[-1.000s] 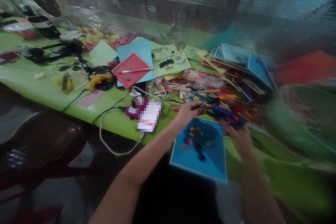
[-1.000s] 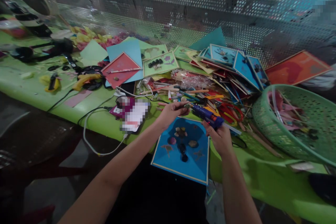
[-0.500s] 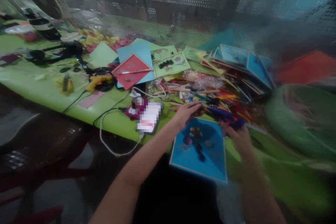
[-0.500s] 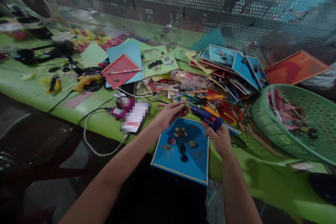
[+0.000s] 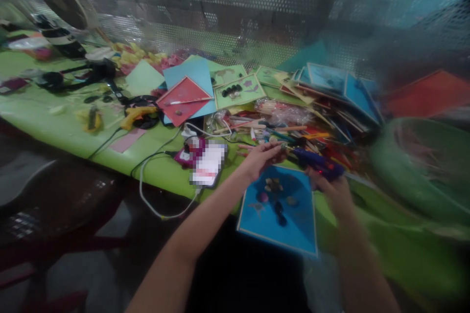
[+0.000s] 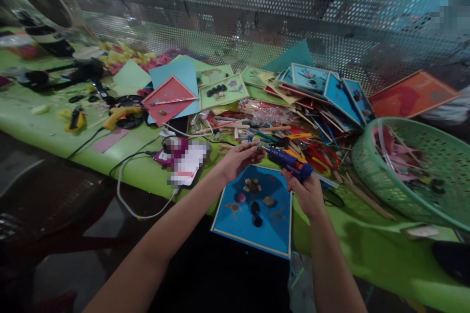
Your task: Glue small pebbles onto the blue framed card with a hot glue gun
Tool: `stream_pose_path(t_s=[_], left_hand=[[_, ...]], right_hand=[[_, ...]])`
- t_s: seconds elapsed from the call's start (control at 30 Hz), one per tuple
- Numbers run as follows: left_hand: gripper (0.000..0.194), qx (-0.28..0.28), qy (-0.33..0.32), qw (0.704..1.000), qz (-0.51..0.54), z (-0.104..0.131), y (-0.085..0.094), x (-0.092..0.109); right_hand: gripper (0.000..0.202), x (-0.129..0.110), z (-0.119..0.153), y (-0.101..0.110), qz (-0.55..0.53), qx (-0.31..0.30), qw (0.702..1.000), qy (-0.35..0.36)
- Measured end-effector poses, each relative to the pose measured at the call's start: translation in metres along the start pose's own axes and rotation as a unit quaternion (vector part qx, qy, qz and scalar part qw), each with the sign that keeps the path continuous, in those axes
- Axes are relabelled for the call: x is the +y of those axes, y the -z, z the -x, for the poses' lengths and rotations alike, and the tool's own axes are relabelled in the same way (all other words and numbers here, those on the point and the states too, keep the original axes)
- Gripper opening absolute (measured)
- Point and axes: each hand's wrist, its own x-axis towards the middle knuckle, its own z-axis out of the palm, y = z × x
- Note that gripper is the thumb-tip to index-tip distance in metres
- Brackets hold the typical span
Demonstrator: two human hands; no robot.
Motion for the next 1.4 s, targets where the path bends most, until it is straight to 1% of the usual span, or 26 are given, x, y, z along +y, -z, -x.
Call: stream_pose_path(t_s=[0.17,0.33,0.5,0.7,0.83,1.03,1.2,1.4], left_hand=[[0.021,-0.005,0.01,1.0,-0.017,0.003,-0.001,0.0],[0.021,-0.006,0.008,1.0,-0.02,0.003,-0.001,0.0],[0.026,-0.014,0.003,0.999,-0.032,0.0,0.002,-0.001],[0.026,-0.02,-0.001,0.999,-0.037,0.0,0.004,-0.001],[0.024,-0.019,-0.006,0.999,-0.033,0.0,0.004,0.0],[0.024,-0.003,-0.005,1.0,-0.016,-0.001,0.004,-0.001],[0.027,-0.002,-0.005,1.0,-0.006,-0.002,0.005,-0.002],[0.028,-0.004,-0.008,1.0,-0.008,-0.002,0.007,-0.003]], right_hand=[[0.033,-0.007,0.001,-0.001,-0.007,0.006,1.0,0.018],[0.032,-0.003,0.001,0.0,-0.007,0.001,1.0,0.021],[0.032,0.002,-0.001,0.003,-0.007,0.003,1.0,0.027],[0.031,-0.001,0.0,0.002,0.005,-0.001,0.999,0.031],[0.031,0.001,0.001,0.002,0.004,0.0,1.0,0.02],[0.031,0.012,0.0,0.004,0.006,-0.002,1.0,0.001],[0.031,0.011,0.0,0.004,0.001,0.002,1.0,-0.01],[0.03,0.013,0.0,0.004,-0.003,0.004,1.0,-0.004]])
